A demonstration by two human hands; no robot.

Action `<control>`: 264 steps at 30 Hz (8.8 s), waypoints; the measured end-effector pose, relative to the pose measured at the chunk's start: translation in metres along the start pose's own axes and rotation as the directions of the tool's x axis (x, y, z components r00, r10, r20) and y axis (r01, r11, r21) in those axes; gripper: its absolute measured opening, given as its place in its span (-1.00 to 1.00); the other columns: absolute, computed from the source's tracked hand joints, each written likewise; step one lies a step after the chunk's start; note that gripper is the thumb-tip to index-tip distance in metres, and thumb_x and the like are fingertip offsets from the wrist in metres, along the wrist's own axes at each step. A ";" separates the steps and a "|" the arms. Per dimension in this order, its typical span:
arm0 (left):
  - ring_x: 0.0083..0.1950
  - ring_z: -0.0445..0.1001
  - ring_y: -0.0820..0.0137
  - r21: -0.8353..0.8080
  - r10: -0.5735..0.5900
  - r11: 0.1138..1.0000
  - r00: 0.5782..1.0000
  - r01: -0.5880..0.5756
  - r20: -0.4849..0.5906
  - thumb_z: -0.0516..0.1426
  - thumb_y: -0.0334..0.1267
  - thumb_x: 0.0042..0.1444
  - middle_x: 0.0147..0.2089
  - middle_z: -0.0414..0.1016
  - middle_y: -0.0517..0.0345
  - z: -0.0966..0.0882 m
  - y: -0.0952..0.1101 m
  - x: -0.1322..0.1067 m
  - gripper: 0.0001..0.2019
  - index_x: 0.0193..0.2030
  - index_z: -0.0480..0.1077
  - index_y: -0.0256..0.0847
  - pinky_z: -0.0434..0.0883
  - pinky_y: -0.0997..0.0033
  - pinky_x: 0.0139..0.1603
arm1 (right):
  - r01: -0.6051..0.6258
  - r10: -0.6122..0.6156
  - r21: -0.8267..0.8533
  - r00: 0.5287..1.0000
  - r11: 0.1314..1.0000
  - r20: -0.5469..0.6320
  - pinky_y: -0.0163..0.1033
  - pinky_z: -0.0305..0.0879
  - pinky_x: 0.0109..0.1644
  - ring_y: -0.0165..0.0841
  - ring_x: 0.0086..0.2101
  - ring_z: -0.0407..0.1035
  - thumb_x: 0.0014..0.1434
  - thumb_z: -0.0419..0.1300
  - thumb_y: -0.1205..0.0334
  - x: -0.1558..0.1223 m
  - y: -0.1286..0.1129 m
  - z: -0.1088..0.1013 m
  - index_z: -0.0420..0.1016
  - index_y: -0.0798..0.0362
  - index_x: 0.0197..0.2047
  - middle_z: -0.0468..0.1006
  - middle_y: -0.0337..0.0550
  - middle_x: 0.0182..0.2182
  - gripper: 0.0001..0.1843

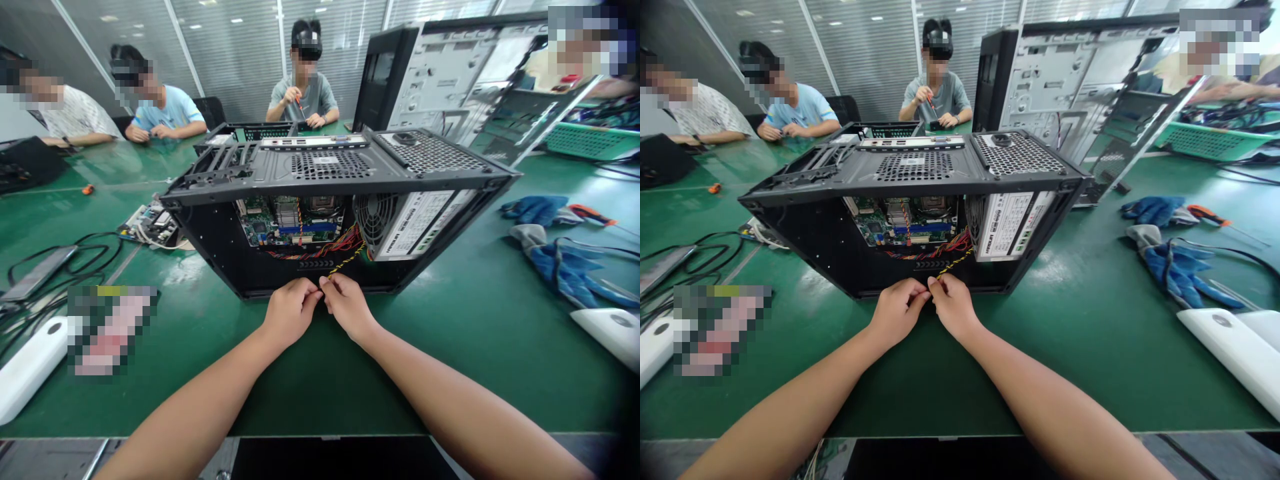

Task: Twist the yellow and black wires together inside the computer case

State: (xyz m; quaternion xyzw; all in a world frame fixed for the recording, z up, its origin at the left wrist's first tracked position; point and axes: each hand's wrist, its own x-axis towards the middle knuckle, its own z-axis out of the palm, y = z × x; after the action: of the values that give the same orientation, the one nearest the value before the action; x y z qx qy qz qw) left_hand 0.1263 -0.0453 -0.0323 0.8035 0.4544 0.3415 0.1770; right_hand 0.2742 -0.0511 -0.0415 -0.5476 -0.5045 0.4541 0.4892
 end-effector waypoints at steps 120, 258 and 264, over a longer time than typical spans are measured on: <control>-0.34 0.46 0.41 0.015 0.036 0.999 0.998 -0.036 -0.043 0.15 -0.37 0.25 -0.38 0.49 0.20 0.000 0.001 -0.002 -0.91 -0.31 0.41 -0.17 0.34 0.43 -0.29 | -0.042 0.042 0.028 0.999 0.999 -0.005 -0.29 0.14 -0.55 -0.44 -0.66 0.22 0.20 0.17 -0.13 0.001 -0.002 0.001 0.24 -0.02 -0.51 0.33 -0.32 -0.65 -0.57; -0.28 0.43 0.37 0.108 0.034 0.994 0.999 -0.032 -0.012 0.07 -0.34 0.30 -0.32 0.44 0.17 -0.004 0.004 -0.001 -0.88 -0.27 0.38 -0.15 0.34 0.37 -0.23 | -0.058 0.059 0.087 0.998 0.995 -0.012 -0.31 0.10 -0.57 -0.47 -0.68 0.17 0.19 0.18 -0.09 0.000 -0.006 0.000 0.19 -0.02 -0.55 0.27 -0.36 -0.71 -0.56; -0.26 0.43 0.36 0.159 0.052 0.986 0.999 -0.051 -0.001 0.03 -0.36 0.32 -0.31 0.44 0.17 -0.005 0.004 0.001 -0.85 -0.27 0.37 -0.14 0.36 0.36 -0.22 | -0.037 0.035 0.071 0.999 0.997 0.028 -0.31 0.12 -0.56 -0.46 -0.66 0.18 0.21 0.14 -0.08 -0.001 -0.011 0.000 0.19 -0.02 -0.53 0.27 -0.35 -0.70 -0.58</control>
State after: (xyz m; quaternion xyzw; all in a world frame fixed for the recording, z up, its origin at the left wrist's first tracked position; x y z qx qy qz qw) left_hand 0.1255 -0.0469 -0.0265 0.8255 0.4598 0.3108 0.1025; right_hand 0.2734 -0.0520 -0.0303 -0.5328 -0.4845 0.4879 0.4933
